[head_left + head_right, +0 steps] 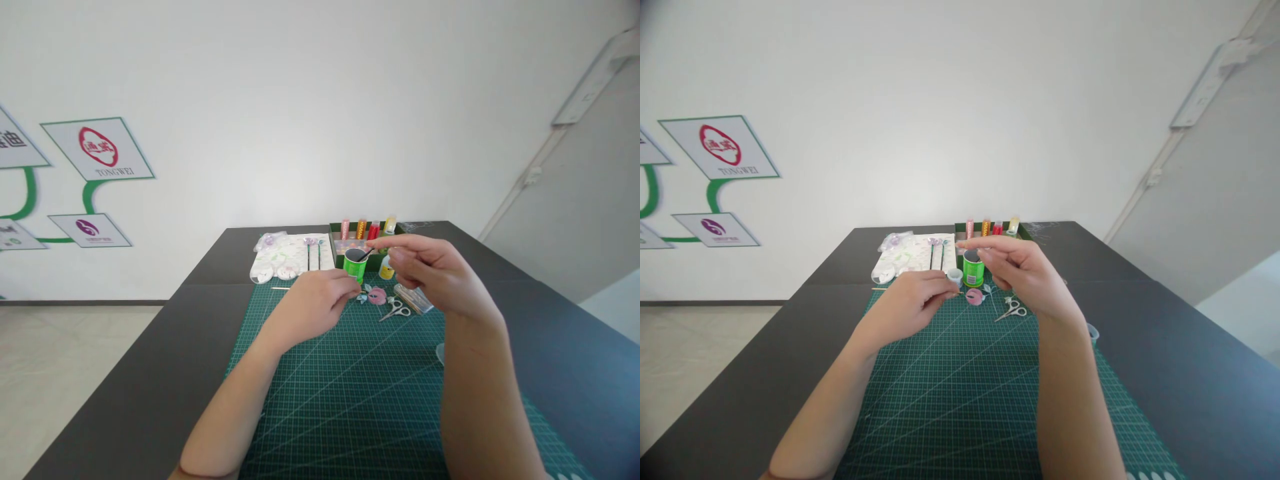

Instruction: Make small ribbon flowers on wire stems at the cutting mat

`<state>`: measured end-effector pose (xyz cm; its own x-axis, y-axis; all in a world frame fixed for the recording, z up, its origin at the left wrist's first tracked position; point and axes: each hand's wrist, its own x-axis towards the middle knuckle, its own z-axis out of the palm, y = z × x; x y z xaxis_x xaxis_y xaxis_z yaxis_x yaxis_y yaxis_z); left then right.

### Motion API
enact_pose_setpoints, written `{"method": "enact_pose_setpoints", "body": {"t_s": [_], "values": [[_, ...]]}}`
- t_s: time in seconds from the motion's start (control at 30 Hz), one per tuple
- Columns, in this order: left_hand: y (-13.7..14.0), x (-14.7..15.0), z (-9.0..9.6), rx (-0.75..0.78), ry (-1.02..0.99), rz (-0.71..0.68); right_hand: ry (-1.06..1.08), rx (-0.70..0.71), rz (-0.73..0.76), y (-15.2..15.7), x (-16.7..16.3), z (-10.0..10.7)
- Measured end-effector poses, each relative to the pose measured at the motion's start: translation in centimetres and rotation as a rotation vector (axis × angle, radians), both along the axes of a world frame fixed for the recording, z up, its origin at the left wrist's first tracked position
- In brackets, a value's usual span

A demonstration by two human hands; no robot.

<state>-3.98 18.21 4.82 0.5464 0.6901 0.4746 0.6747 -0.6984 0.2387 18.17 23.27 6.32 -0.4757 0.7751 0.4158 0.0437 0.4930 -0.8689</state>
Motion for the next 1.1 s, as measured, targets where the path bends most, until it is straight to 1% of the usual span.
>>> {"method": "enact_pose_setpoints", "body": {"t_s": [0.27,0.47,0.63,0.8,0.93,1.1], "values": [[-0.3,-0.3,0.3,-0.007,-0.038,-0.02,0.05,-0.049,0.005,1.8,-0.6,-1.3],[-0.6,-0.5,0.9,-0.037,-0.116,-0.051,-0.034,-0.049,-0.015,1.9,-1.4,-1.2],[-1.2,-0.9,1.4,0.014,-0.228,-0.027,-0.137,-0.02,-0.043,1.8,-2.1,-1.1],[-1.6,-1.5,1.9,0.115,-0.331,0.066,-0.189,0.032,0.062,2.1,-2.7,-1.4],[-1.6,-1.8,2.1,0.146,-0.355,0.115,-0.271,0.074,0.152,1.7,-3.1,-1.4],[-1.5,-2.0,2.1,0.167,-0.396,0.161,-0.378,0.086,0.179,0.7,-3.2,-0.7]]}}
